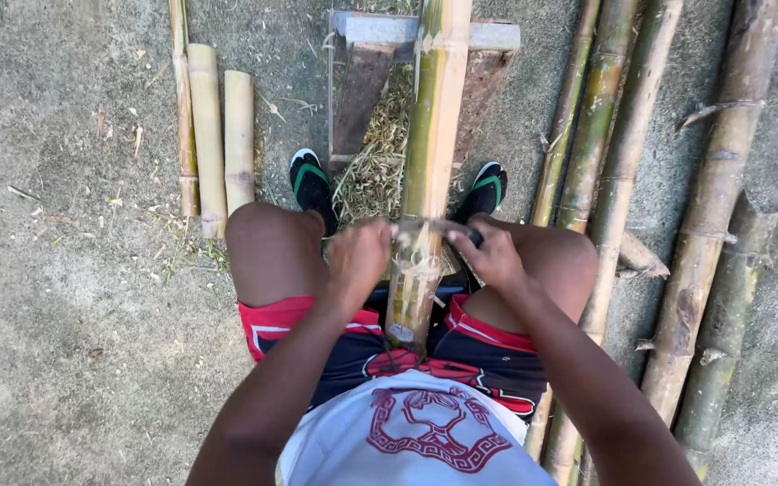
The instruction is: Scraping the outer skin off a bamboo pole using a sickle-shaped knife.
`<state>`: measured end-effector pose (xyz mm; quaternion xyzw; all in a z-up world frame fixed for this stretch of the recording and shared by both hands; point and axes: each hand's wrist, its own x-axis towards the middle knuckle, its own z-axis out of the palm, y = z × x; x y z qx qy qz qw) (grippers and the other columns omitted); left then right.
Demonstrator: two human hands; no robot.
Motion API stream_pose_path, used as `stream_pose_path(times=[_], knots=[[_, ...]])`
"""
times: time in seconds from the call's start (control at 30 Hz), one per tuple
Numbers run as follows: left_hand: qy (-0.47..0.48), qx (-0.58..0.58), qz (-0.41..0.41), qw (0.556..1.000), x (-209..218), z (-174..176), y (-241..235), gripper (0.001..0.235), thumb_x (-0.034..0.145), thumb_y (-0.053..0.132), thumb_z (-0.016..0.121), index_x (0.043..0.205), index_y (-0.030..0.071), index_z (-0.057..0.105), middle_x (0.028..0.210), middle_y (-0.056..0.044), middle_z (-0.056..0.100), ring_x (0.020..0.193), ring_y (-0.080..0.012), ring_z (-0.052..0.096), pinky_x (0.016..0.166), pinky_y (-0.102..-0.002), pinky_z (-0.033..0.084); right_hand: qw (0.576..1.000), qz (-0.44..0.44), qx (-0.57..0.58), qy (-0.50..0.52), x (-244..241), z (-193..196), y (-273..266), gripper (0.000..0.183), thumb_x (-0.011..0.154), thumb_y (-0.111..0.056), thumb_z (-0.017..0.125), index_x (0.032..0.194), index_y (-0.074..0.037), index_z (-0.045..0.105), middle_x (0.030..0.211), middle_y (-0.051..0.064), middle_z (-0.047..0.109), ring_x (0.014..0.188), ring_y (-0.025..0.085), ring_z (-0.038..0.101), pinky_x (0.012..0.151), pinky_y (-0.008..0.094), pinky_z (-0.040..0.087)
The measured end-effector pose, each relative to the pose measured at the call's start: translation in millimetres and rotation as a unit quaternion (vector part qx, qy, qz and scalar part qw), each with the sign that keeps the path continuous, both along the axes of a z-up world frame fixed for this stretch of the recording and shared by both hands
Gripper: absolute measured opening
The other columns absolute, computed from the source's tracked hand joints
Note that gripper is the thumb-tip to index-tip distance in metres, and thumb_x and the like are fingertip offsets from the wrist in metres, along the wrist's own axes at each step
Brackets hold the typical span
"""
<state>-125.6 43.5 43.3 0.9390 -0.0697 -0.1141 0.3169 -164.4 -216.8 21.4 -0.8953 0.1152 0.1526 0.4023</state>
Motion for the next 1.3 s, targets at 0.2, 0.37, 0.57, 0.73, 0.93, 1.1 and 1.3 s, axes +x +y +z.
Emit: stream_pose_path(times=[0.2, 0.37, 0.57, 0.73, 0.93, 1.1, 1.3], knots=[[0.06, -0.005, 0.023, 0.998, 35, -1, -21, 0.017, 0.098, 0.021, 0.064, 0.091, 0.008, 0.071, 0.08, -0.018, 0.072, 0.069, -0.0385, 0.072, 0.064, -0.053, 0.055, 0.997, 0.04, 0.059, 0.02, 37, -12, -21, 0.042, 0.095, -0.044, 0.07, 0.092, -0.002, 0.07, 0.058, 0.007, 0.054, 0.053, 0.015, 0.049, 0.05, 0.038, 0.041], [-0.017, -0.071, 0.105, 0.992, 129, -15, -45, 0.019, 0.094, 0.031, 0.072, 0.091, 0.013, 0.078, 0.079, -0.015, 0.075, 0.071, -0.0367, 0.072, 0.062, -0.05, 0.052, 0.993, -0.015, 0.05, -0.109, 116, -35, -28, 0.045, 0.103, -0.042, 0.07, 0.088, 0.0, 0.066, 0.06, 0.004, 0.053, 0.055, 0.014, 0.048, 0.052, 0.037, 0.039], [0.032, -0.075, 0.12, 0.989, 221, -39, -63, 0.014, 0.097, 0.026, 0.064, 0.094, 0.015, 0.072, 0.081, -0.008, 0.076, 0.074, -0.0275, 0.078, 0.064, -0.046, 0.056, 0.992, -0.055, 0.043, -0.103, 198, -15, -23, 0.036, 0.1, -0.047, 0.066, 0.105, -0.011, 0.071, 0.06, 0.0, 0.052, 0.049, 0.013, 0.045, 0.044, 0.038, 0.036], [-0.032, -0.056, 0.133, 0.989, 243, -17, -69, 0.018, 0.091, 0.029, 0.074, 0.092, 0.011, 0.073, 0.08, -0.013, 0.075, 0.077, -0.0349, 0.074, 0.067, -0.049, 0.053, 0.99, -0.056, 0.004, -0.132, 219, -25, -26, 0.044, 0.103, -0.048, 0.069, 0.088, -0.007, 0.069, 0.063, 0.0, 0.058, 0.052, 0.012, 0.049, 0.049, 0.036, 0.039], [-0.015, -0.035, 0.113, 0.993, 209, -4, -58, 0.018, 0.092, 0.033, 0.073, 0.092, 0.015, 0.075, 0.08, -0.012, 0.075, 0.076, -0.0343, 0.074, 0.067, -0.05, 0.054, 0.988, -0.066, 0.017, -0.136, 185, -31, -20, 0.041, 0.101, -0.046, 0.069, 0.093, -0.005, 0.067, 0.06, 0.002, 0.059, 0.049, 0.012, 0.052, 0.045, 0.036, 0.042], [-0.045, -0.03, 0.109, 0.993, 154, -20, -47, 0.015, 0.093, 0.032, 0.073, 0.093, 0.018, 0.076, 0.081, -0.012, 0.076, 0.075, -0.0367, 0.074, 0.064, -0.051, 0.054, 0.983, -0.05, -0.017, -0.177, 129, -37, -14, 0.043, 0.101, -0.044, 0.071, 0.087, -0.004, 0.065, 0.055, 0.004, 0.056, 0.048, 0.015, 0.051, 0.047, 0.038, 0.042], [-0.053, -0.069, 0.065, 0.994, 73, -18, -19, 0.012, 0.097, 0.027, 0.068, 0.094, 0.018, 0.076, 0.08, -0.011, 0.076, 0.071, -0.0358, 0.074, 0.065, -0.052, 0.056, 0.992, -0.037, -0.018, -0.12, 50, -29, -2, 0.045, 0.101, -0.049, 0.065, 0.089, -0.006, 0.066, 0.052, 0.008, 0.055, 0.045, 0.016, 0.051, 0.047, 0.04, 0.042]])
